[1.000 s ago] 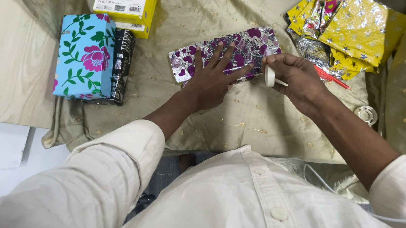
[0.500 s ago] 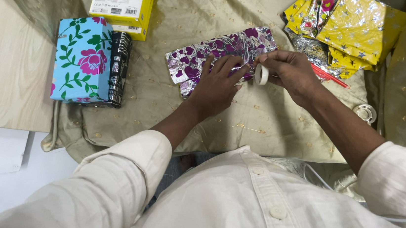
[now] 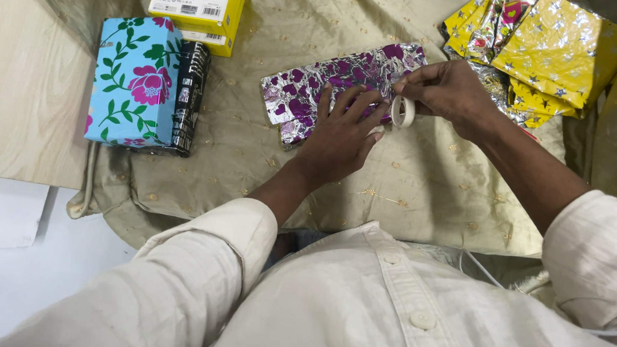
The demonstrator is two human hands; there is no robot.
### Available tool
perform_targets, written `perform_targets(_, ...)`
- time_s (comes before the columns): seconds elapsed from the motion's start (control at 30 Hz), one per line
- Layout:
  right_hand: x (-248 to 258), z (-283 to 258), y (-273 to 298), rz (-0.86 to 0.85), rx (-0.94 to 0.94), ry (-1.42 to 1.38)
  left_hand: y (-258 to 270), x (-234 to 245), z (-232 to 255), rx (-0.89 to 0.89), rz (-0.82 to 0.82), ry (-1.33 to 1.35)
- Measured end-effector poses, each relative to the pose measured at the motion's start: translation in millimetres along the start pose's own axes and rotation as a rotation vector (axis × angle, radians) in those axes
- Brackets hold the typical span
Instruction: The person wraps a small yellow box in silver foil with purple patterns, folds the edges, and secures them with clear tape. They use a red pen to cut the tape and adjust the package to ensure it is neatly sealed.
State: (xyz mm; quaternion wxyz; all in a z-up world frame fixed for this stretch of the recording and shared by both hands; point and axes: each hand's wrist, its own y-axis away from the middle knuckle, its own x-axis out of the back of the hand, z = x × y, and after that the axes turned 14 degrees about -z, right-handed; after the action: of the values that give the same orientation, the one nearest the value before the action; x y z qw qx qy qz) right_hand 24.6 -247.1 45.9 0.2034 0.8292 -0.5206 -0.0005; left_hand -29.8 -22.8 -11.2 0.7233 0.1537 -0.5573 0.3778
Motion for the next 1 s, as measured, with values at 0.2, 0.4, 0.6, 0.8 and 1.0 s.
perform_targets(0.2,5,-7,-1,-0.013,-0.051,0.141,0,-4,-3,-0.020,0.077,0.067)
perform_targets(0.4,4,-12,-2,-0.023,-0.130,0.163,-11,-8,5,0.101,0.189,0.224)
perform_targets(0.6,3,-12,-10,-0.062,-0.148,0.130,-19,-9,13,0.159,0.291,0.258)
perform_targets(0.8,5,-3,-14,-0.067,-0.046,0.349,-22,-12,16,0.198,0.340,0.275)
perform_targets(1.0,6,2,-18,-0.078,0.150,0.630,-26,-12,18,0.217,0.364,0.303)
